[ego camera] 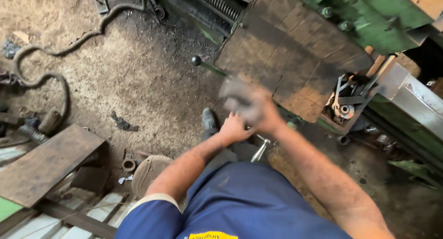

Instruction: Using various tools and manual adjustments to repair or maintain a large industrial lathe or metal-working machine.

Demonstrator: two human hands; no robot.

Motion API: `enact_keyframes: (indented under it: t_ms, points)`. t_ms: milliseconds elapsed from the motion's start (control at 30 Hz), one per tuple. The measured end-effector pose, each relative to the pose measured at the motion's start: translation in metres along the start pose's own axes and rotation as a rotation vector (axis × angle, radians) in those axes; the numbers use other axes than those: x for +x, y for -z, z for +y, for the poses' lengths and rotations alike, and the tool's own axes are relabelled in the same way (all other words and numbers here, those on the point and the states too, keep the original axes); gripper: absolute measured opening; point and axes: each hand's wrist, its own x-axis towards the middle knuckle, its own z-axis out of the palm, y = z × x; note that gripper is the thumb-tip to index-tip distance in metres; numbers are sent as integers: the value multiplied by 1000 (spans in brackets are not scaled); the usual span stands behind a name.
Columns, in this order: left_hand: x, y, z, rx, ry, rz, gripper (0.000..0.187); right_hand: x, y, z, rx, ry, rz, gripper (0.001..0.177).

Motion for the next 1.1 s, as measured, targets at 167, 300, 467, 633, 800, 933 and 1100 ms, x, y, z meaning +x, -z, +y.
enact_keyframes:
  t_ms: [167, 300, 467, 633, 800, 933, 1100]
  points:
    - [-16, 21, 34, -46, 209, 58, 72, 0, 60, 9, 119, -65, 599, 50]
    - [11, 12, 30, -107, 401, -63, 77, -106, 18, 107, -234, -737, 57, 49]
    - [29, -44, -19, 77, 263, -50, 74, -192, -61, 174, 558, -1016, 237, 50]
    - [25, -41, -12, 49, 264, -71, 71, -184, -88, 207, 1469, -1136, 219, 49]
    - [41, -66, -33, 213, 280, -110, 117, -184, -121, 252, 1375, -934, 318, 38]
    - [47, -55, -35, 133, 286, -104, 87, -162, -110, 209, 1669, -993, 360, 39]
    - [45, -50, -36, 4, 315, -167, 97, -166, -116, 217, 1912, -942, 360, 34]
